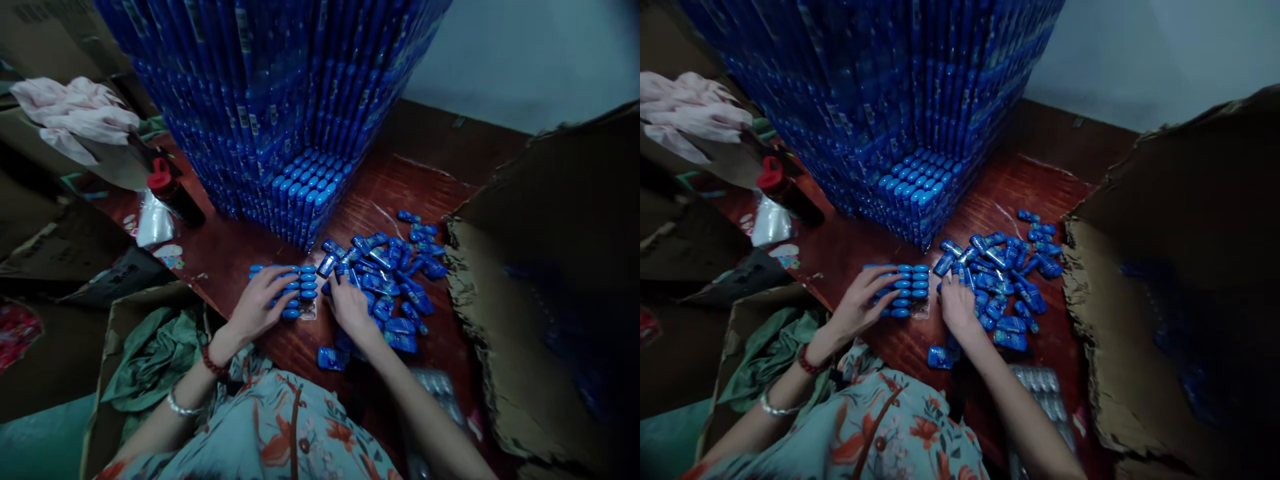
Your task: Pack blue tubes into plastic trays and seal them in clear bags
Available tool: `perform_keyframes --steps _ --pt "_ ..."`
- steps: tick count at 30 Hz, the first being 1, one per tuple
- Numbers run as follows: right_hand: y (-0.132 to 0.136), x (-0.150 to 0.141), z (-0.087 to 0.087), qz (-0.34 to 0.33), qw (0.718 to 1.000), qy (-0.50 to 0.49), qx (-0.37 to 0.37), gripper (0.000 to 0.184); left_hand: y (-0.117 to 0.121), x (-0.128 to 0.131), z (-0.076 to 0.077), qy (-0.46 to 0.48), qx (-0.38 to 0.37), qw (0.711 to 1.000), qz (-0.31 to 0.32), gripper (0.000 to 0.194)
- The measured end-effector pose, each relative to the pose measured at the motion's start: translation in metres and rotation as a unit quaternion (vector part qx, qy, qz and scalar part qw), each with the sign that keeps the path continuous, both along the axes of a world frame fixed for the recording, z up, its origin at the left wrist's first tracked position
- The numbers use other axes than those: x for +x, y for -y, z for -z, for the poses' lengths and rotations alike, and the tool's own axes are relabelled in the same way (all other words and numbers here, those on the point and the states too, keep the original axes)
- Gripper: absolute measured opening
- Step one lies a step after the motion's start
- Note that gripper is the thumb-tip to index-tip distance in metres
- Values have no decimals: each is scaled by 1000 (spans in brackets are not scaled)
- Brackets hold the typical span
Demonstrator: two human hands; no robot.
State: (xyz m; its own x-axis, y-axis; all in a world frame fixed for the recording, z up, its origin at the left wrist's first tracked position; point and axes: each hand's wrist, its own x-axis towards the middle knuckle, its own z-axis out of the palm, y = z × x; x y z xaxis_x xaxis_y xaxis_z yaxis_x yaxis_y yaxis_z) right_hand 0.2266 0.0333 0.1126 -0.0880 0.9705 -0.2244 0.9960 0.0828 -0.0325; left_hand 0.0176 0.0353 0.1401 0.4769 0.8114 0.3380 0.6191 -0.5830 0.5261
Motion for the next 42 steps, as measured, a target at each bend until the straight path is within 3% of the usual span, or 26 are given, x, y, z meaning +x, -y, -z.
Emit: perform_keyframes --steps 3,6,10,12,13,16,17,19,21,23,25,29,32,36,38,42 --pt "6 -14 11 -26 999 30 -28 38 -10 49 -7 2 -1 1000 -11 22" --pt "11 -3 16 -38 998 10 -50 36 -38 88 -7 -135 -47 990 -6 21" --pt "15 32 15 18 984 -172 -39 35 -83 119 3 -305 -90 945 84 30" --pt "19 46 16 75 941 -329 -38 34 -101 128 12 -336 -106 929 115 38" --pt "23 51 17 110 904 -410 -49 36 -109 131 17 -341 -114 924 129 45" --pt "35 51 22 204 761 -608 -94 42 -123 136 28 -336 -132 912 196 79" --pt "38 49 24 222 720 -650 -101 44 -125 136 29 -331 -137 908 216 82" --pt "42 41 27 242 668 -696 -107 45 -127 134 27 -311 -143 912 225 69" --pt "43 33 29 246 648 -713 -108 44 -123 126 17 -270 -140 930 204 50" --pt "42 28 29 238 651 -713 -107 41 -113 110 3 -195 -129 955 183 34" --pt "40 23 29 218 679 -695 -90 37 -96 88 -15 -88 -118 977 154 25" --pt "36 19 30 110 804 -584 30 25 -47 36 -43 104 -158 982 15 24" --pt "34 17 36 -22 846 -520 113 20 -7 6 -43 207 -266 937 -87 22" --pt "34 15 44 -192 875 -409 173 32 28 -12 -17 338 -385 837 -194 31" --pt "33 14 40 -226 901 -323 182 36 37 -15 -6 370 -405 805 -228 34" --pt "27 12 23 -213 938 -241 127 35 38 -15 8 416 -418 771 -239 39"
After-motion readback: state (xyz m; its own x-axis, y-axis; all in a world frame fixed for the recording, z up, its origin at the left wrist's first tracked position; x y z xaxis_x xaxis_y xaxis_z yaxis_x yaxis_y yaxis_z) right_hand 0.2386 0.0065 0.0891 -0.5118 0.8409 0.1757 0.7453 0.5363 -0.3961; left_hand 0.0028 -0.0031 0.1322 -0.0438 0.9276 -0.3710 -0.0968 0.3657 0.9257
